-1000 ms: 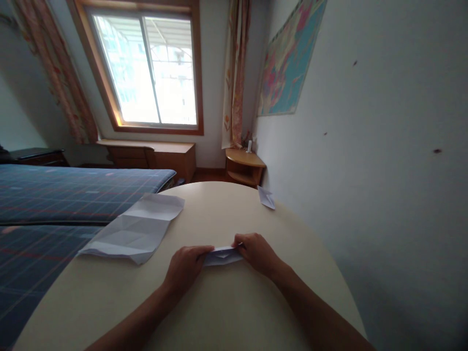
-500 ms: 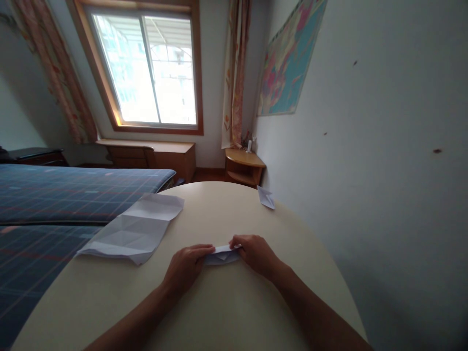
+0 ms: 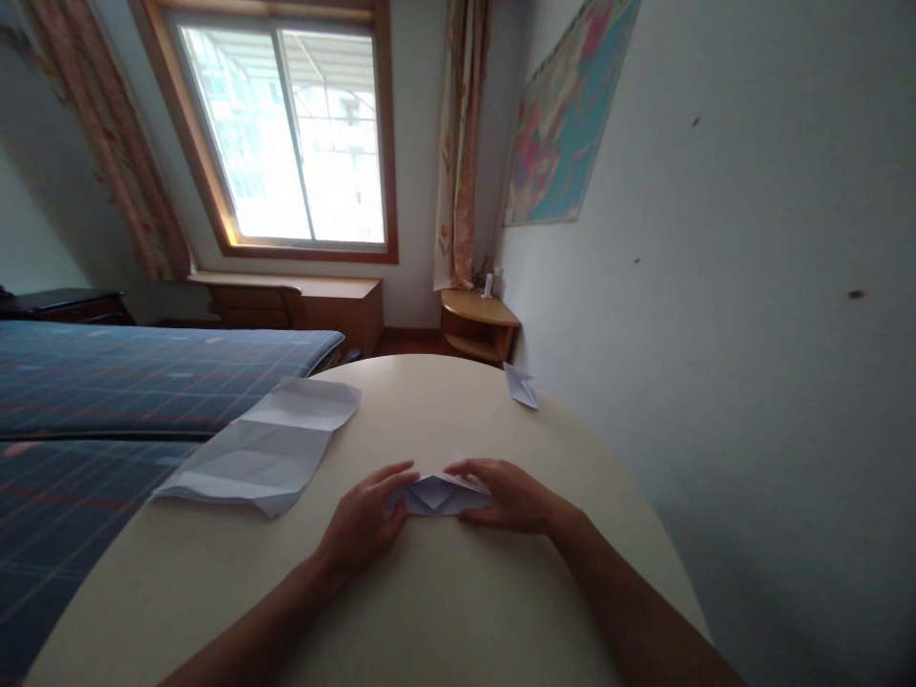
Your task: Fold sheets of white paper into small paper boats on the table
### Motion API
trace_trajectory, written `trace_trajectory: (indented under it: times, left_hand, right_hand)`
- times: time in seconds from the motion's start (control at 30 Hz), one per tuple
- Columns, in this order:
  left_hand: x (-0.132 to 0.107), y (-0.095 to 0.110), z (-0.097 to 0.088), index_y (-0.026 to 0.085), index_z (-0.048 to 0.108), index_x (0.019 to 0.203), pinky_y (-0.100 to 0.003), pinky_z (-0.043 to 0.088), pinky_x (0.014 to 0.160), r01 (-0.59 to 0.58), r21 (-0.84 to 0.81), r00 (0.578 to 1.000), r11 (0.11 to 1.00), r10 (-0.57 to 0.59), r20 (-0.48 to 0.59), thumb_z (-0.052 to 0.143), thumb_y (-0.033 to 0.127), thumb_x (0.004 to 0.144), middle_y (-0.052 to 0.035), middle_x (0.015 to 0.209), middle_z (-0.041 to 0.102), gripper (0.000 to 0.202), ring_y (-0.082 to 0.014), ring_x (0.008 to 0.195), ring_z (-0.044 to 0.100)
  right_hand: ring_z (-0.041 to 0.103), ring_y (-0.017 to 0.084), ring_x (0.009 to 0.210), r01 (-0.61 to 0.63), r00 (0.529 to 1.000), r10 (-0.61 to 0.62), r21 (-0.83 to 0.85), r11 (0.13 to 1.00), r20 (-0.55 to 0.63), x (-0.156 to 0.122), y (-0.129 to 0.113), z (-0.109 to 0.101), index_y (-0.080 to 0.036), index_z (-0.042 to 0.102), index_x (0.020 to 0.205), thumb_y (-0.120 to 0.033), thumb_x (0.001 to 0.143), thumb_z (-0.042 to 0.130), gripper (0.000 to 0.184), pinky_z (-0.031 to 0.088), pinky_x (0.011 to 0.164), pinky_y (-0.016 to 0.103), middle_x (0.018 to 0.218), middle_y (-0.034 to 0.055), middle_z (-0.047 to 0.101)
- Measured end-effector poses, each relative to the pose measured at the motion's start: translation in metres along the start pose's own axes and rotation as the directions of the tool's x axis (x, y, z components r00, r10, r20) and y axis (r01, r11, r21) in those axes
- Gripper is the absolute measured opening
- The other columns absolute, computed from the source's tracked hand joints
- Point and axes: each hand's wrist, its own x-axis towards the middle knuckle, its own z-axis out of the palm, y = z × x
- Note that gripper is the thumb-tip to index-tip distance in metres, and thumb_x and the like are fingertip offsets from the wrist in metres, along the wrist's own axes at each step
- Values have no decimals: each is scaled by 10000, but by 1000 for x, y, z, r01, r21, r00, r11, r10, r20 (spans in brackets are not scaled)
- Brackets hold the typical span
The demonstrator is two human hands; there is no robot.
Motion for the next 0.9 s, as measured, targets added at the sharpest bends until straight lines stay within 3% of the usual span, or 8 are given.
trace_trajectory:
  times: [0.13, 0.23, 0.4, 0.57, 0.67, 0.8, 0.9]
  left_hand:
    - [-1, 0, -2, 283, 635, 1196, -384, 499, 1016, -43, 15, 996, 999, 44, -71, 511, 178, 827, -18, 1314, 629, 403, -205, 1184, 606]
    - [0, -3, -1, 271, 643, 1153, -384, 507, 998, -28, 17, 993, 999, 30, -110, 507, 163, 829, -24, 1283, 645, 367, -203, 1164, 614]
    - [3, -8, -1, 272, 683, 1004, -376, 522, 954, 24, 12, 994, 1000, -23, -105, 510, 202, 871, -17, 1199, 684, 230, -205, 1087, 649]
    - [2, -4, -1, 285, 616, 1126, -317, 561, 821, 75, -46, 993, 996, -79, -93, 497, 248, 905, -10, 1076, 718, 253, -184, 931, 703]
    - [1, -1, 0, 276, 550, 1158, -314, 564, 770, 89, -57, 990, 994, -94, -101, 466, 278, 930, -14, 1029, 725, 243, -190, 896, 714]
    - [0, 4, -3, 256, 527, 995, -323, 549, 823, 20, -61, 996, 998, -25, -85, 449, 292, 940, -35, 1187, 680, 102, -191, 975, 691]
    - [-1, 8, -8, 251, 538, 959, -300, 555, 759, 0, -38, 999, 999, -1, -36, 486, 291, 917, -43, 1269, 633, 77, -163, 837, 695]
  right_hand:
    - [611, 248, 1100, -34, 999, 33, 61, 998, 20, -3, 4, -4, -270, 443, 1409, -315, 692, 806, 805, 474, 946, 378, 1301, 84, 604]
    - [625, 227, 1046, -68, 998, 66, 107, 992, 21, -6, 8, -8, -275, 425, 1414, -273, 657, 825, 857, 495, 914, 361, 1302, 80, 591]
    - [648, 189, 946, -38, 999, 39, 92, 995, -9, -7, 8, -8, -248, 560, 1269, -208, 706, 764, 600, 513, 834, 308, 1190, 53, 648]
    - [670, 184, 895, -44, 989, 49, 42, 998, -142, -4, 12, -6, -224, 661, 1095, -228, 845, 640, 250, 505, 802, 303, 1025, 50, 714]
    - [680, 177, 862, -67, 974, 86, 100, 993, -207, -3, 20, -7, -220, 654, 1111, -288, 868, 641, 252, 513, 791, 302, 984, 51, 730]
    - [683, 168, 790, -106, 959, 155, 206, 973, -238, -3, 32, -7, -197, 645, 1117, -351, 889, 621, 277, 525, 735, 287, 889, 50, 728]
    - [682, 166, 787, -119, 945, 194, 275, 954, -265, -1, 39, -4, -182, 647, 1103, -362, 900, 600, 275, 528, 726, 285, 899, 58, 721]
